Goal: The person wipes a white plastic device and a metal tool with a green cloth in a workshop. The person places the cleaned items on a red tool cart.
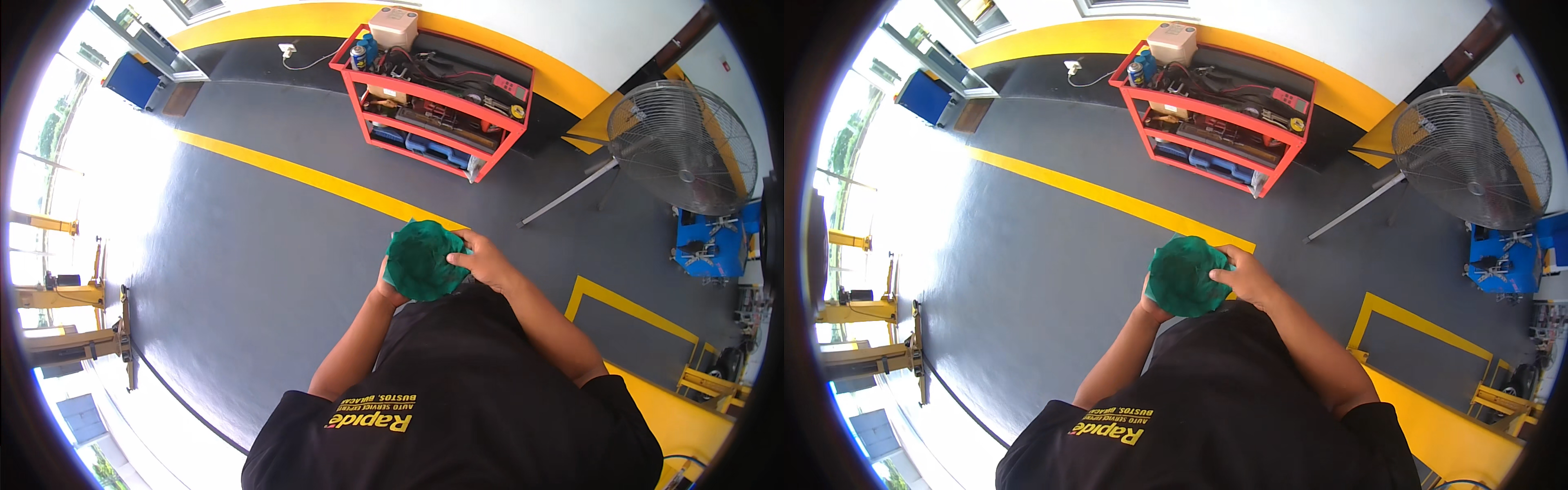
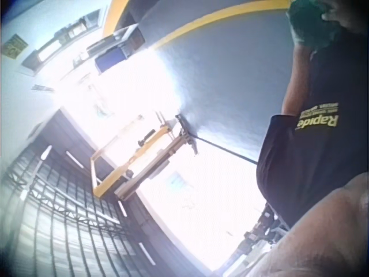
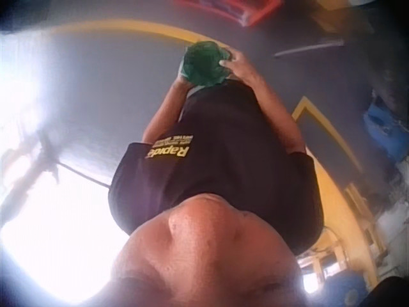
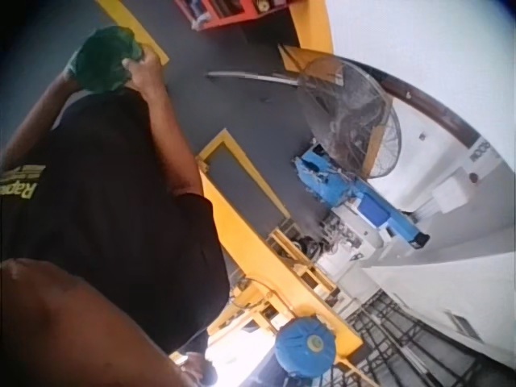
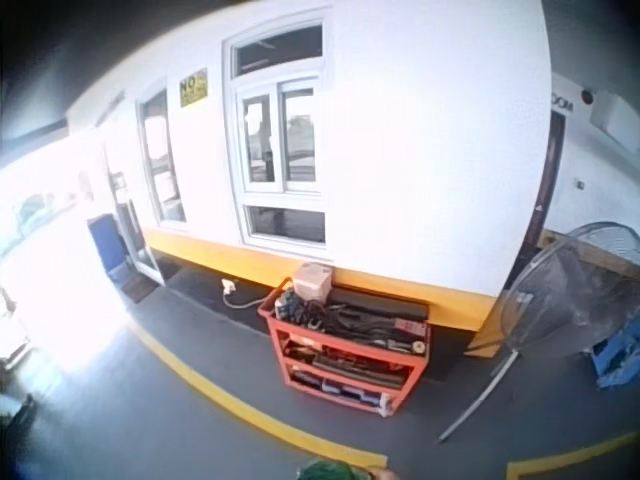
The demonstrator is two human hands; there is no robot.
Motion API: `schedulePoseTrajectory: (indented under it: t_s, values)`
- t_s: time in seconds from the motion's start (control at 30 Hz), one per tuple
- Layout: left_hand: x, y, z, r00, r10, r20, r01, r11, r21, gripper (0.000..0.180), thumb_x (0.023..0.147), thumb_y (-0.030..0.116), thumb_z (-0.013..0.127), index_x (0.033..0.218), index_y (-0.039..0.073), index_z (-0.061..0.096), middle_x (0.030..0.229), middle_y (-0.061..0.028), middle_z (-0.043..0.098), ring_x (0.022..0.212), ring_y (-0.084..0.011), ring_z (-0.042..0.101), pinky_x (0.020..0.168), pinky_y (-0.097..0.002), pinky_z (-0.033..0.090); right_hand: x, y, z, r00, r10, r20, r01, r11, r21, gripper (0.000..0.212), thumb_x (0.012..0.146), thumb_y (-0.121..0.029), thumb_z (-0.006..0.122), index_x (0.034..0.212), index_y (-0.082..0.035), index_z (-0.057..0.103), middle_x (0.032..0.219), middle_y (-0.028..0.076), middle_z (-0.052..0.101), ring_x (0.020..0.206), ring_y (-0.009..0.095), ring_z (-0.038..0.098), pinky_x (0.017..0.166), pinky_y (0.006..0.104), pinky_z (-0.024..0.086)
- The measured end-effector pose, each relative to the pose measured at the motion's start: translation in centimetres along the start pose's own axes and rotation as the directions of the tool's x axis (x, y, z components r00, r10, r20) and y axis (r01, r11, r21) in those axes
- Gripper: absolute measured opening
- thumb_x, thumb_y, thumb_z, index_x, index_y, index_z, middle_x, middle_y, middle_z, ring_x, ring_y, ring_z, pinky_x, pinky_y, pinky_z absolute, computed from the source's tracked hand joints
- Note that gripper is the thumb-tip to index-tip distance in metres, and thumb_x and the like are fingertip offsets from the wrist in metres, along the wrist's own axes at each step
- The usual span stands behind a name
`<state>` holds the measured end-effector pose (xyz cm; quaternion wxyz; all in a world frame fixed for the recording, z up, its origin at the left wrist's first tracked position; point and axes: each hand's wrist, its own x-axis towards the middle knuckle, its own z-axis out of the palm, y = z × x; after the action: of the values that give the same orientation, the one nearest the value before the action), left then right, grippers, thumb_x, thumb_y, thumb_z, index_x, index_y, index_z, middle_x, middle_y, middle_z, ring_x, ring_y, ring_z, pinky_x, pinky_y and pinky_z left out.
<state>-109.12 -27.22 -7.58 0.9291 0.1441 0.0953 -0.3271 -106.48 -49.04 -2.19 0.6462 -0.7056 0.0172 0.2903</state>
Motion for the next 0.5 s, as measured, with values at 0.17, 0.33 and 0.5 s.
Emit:
schedulePoseTrajectory:
  t_s: [0.17, 0.33, 0.5]
  values:
    - [2.1, -0.4, -0.7, 0.999, -0.025, 0.042, 0.031, 0.988, -0.151, 0.070, 0.104, 0.064, 0.039, 0.147, 0.010, 0.050, 0.143, -0.0124, 0.059, 0.128, -0.0304, 0.060, 0.111, -0.0502, 0.046, -1.3, -2.4, 0.6, 0.995, 0.000, -0.102, 0.000, 1.000, 0.005, 0.049, 0.090, 0.001, 0.067, 0.137, 0.005, 0.052, 0.123, 0.015, 0.066, 0.111, 0.020, 0.064, 0.096, 0.0331, 0.052]
    - [4.8, -2.9, 2.7, 0.961, -0.221, 0.165, 0.227, 0.974, -0.016, 0.073, 0.098, 0.071, 0.048, 0.137, 0.011, 0.060, 0.137, -0.0104, 0.064, 0.122, -0.0266, 0.064, 0.106, -0.0464, 0.050, -3.2, -0.5, -1.5, 0.954, -0.124, -0.273, 0.118, 0.992, -0.038, 0.050, 0.093, 0.003, 0.064, 0.140, 0.005, 0.049, 0.126, 0.014, 0.064, 0.117, 0.021, 0.062, 0.102, 0.0337, 0.048]
    - [7.0, -4.9, 6.6, 0.930, -0.332, 0.160, 0.324, 0.943, 0.072, 0.069, 0.099, 0.068, 0.049, 0.132, 0.009, 0.062, 0.134, -0.0114, 0.066, 0.123, -0.0267, 0.064, 0.107, -0.0460, 0.050, -6.3, 0.1, -7.3, 0.930, -0.066, -0.363, 0.052, 0.998, -0.047, 0.041, 0.101, -0.013, 0.059, 0.141, -0.006, 0.052, 0.117, 0.010, 0.068, 0.095, 0.015, 0.064, 0.082, 0.0293, 0.051]
